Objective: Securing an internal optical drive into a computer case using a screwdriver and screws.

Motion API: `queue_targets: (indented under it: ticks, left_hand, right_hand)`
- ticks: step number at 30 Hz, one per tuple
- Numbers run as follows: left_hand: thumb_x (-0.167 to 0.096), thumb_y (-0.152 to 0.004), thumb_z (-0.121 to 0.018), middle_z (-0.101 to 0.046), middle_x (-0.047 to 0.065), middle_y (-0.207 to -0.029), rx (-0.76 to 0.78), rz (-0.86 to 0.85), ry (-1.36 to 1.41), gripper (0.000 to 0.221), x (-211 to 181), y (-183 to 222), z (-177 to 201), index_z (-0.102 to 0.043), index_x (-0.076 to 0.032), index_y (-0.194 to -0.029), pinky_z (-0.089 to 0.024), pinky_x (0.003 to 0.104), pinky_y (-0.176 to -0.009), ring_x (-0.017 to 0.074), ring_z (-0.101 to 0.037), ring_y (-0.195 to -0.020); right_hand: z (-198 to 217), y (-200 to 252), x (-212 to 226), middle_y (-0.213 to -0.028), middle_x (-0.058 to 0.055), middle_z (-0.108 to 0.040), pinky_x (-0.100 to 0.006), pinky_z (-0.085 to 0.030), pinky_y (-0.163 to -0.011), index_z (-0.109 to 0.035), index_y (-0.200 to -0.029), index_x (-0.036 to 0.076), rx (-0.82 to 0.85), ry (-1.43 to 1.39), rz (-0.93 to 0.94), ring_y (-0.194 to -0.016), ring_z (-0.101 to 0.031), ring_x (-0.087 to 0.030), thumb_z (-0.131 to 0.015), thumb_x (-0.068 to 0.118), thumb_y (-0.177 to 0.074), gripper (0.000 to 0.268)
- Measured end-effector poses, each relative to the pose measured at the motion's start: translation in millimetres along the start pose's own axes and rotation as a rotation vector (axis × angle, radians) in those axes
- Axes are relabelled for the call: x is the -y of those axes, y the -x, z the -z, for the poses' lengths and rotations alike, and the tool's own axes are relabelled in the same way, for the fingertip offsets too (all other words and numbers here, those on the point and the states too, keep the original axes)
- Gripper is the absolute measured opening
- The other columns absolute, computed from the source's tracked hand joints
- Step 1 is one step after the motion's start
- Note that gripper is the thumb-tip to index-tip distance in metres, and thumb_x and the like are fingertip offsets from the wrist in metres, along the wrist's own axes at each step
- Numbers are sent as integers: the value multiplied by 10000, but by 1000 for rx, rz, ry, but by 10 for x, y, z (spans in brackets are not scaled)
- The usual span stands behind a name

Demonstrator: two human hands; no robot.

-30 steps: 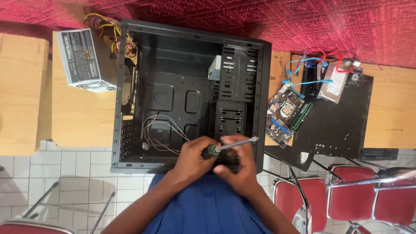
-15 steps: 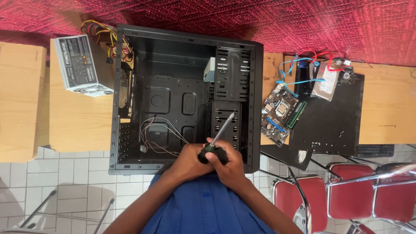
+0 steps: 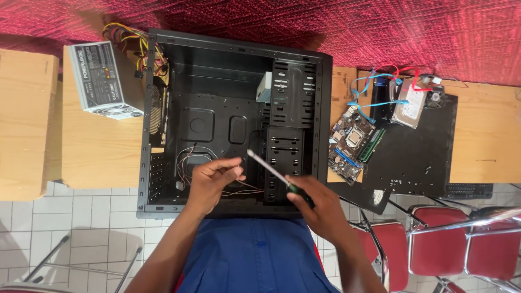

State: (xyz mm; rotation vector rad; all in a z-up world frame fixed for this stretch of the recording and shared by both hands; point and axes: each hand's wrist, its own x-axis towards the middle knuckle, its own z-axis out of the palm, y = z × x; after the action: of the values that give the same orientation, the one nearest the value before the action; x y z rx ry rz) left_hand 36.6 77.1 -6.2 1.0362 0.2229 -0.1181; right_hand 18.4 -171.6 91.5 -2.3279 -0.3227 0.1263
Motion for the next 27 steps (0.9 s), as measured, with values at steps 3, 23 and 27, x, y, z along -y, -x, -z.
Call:
queue_targets:
  ticks: [3, 23, 27]
  left_hand:
    - [30, -855, -767, -755, 205, -1010, 34, 109, 28, 255, -47, -1, 49, -752, 75, -1106, -704, 365, -844, 354, -789, -839]
    - [75, -820, -804, -746, 169, -912, 328, -67, 19, 158, -182, 82, 87, -764, 0, -954, -684, 294, -770, 243, -746, -817]
    - [65, -808, -823, -762, 129, -931, 322, -58, -114, 181, -209, 114, 162, -788, -42, -950, -664, 251, -766, 195, -742, -819]
  right_hand:
    - [72, 160, -138, -1147, -63, -767, -338, -565, -872, -654, -1325, 118, 185, -11, 10, -990, -751, -230, -619, 283, -995, 370]
    - [183, 200, -129, -1137, -51, -766, -321, -574, -790, -681, -1259, 92, 201, 16, 236, -952, -729, -224, -654, 237, -984, 312]
    - [157, 237, -179, -1115, -10, -764, -315, -558, -740, -690, -1269, 146, 234, 92, 217, -946, -721, -200, -656, 282, -980, 321]
